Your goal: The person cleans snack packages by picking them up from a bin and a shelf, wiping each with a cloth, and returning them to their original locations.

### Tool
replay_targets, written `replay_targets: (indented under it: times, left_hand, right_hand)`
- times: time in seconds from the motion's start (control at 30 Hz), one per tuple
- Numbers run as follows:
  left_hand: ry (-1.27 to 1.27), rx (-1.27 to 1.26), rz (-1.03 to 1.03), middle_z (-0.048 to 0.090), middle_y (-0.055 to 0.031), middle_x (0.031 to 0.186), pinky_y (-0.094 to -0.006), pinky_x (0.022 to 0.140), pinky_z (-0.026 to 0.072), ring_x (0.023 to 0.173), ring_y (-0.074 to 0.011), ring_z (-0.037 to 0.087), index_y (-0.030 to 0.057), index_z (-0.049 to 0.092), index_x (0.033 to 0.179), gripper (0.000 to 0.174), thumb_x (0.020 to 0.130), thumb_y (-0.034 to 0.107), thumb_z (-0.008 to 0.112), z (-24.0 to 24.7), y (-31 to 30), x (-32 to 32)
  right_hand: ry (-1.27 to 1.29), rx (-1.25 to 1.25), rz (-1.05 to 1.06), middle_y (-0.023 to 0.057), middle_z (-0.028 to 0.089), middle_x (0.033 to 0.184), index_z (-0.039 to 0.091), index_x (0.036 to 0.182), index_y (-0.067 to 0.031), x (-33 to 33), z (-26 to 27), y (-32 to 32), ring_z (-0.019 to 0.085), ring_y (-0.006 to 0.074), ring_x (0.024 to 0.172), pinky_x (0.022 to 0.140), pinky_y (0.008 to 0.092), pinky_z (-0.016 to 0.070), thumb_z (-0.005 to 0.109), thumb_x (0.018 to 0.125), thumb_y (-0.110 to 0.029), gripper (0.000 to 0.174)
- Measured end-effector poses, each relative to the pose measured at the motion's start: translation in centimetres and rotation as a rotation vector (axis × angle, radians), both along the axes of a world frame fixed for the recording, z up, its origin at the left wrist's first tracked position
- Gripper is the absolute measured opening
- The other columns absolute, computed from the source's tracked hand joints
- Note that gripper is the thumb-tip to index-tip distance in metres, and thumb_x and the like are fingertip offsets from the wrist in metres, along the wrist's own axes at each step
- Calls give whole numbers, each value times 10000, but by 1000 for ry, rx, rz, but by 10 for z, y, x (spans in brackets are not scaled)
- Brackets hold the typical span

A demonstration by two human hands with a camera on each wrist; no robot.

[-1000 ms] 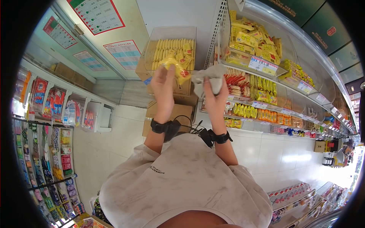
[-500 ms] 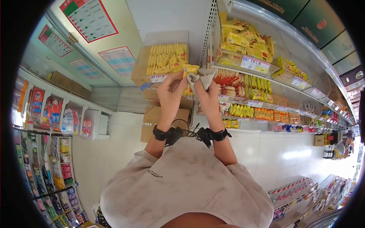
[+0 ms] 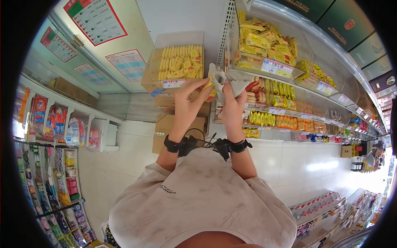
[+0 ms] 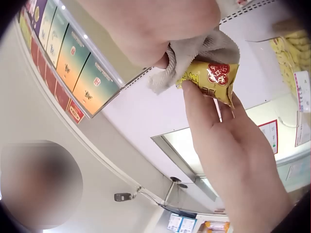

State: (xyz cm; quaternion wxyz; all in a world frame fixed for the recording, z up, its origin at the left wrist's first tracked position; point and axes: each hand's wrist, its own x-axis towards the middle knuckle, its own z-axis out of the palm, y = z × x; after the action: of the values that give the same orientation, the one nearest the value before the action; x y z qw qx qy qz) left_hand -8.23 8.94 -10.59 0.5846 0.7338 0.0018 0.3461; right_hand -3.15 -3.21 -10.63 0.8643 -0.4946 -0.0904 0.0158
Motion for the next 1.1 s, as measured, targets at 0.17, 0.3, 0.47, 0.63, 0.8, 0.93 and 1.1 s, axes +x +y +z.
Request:
replay_targets:
  times: [0.17,0.3,0.47,0.63,0.8,0.93,1.1]
  left_hand:
    - [-15,3,106,639,-108,1030,-303,772,507,852,-186,634,-32,686,1141,304,845,-7,750,-6,-1,-1]
    - [-114,385,266,625,-136,1074,-354,827,511,938,-265,628,-30,657,1196,380,823,-38,726,5,-11,-4]
    - [-49,355,196,604,-157,1155,-362,875,507,991,-292,618,-35,632,1251,468,789,-54,703,4,-10,-6]
    - [30,293,-42,604,-158,1191,-350,879,507,1018,-253,625,-45,628,1252,455,805,-36,706,-2,3,-6]
    - [66,40,54,649,-113,1084,-321,899,494,1000,-219,633,-45,658,1146,301,850,-32,708,4,-4,-5]
    - [-51,266,274,657,-118,1047,-317,891,494,975,-219,642,-41,670,1146,313,838,-35,725,7,-14,-10]
    - [-107,234,299,658,-151,1041,-351,836,510,922,-275,649,-20,679,1189,340,850,-47,693,7,-8,-6]
  right_hand:
    - [-17,-90,110,7,685,997,678,1086,14,-4,3,3,585,51,859,719,227,473,668,996,-206,238]
    - [-6,-6,25,14,686,1006,677,1110,30,-5,-10,11,584,53,871,742,231,476,639,1016,-237,284]
    - [57,-20,69,22,680,1048,663,1158,35,-8,3,7,591,69,927,794,239,482,602,1039,-258,322]
    - [129,44,162,29,674,1105,653,1180,25,-1,-4,6,591,69,973,821,231,480,612,1034,-261,324]
    - [72,75,119,22,688,1022,676,1116,24,3,-1,5,603,61,905,788,236,491,660,1005,-226,274]
    - [-13,-97,-23,13,694,966,680,1085,35,-4,4,5,596,59,846,751,236,490,671,998,-203,254]
    - [-181,-190,3,24,689,957,664,1082,53,-17,4,9,584,72,844,743,242,481,607,1035,-222,284]
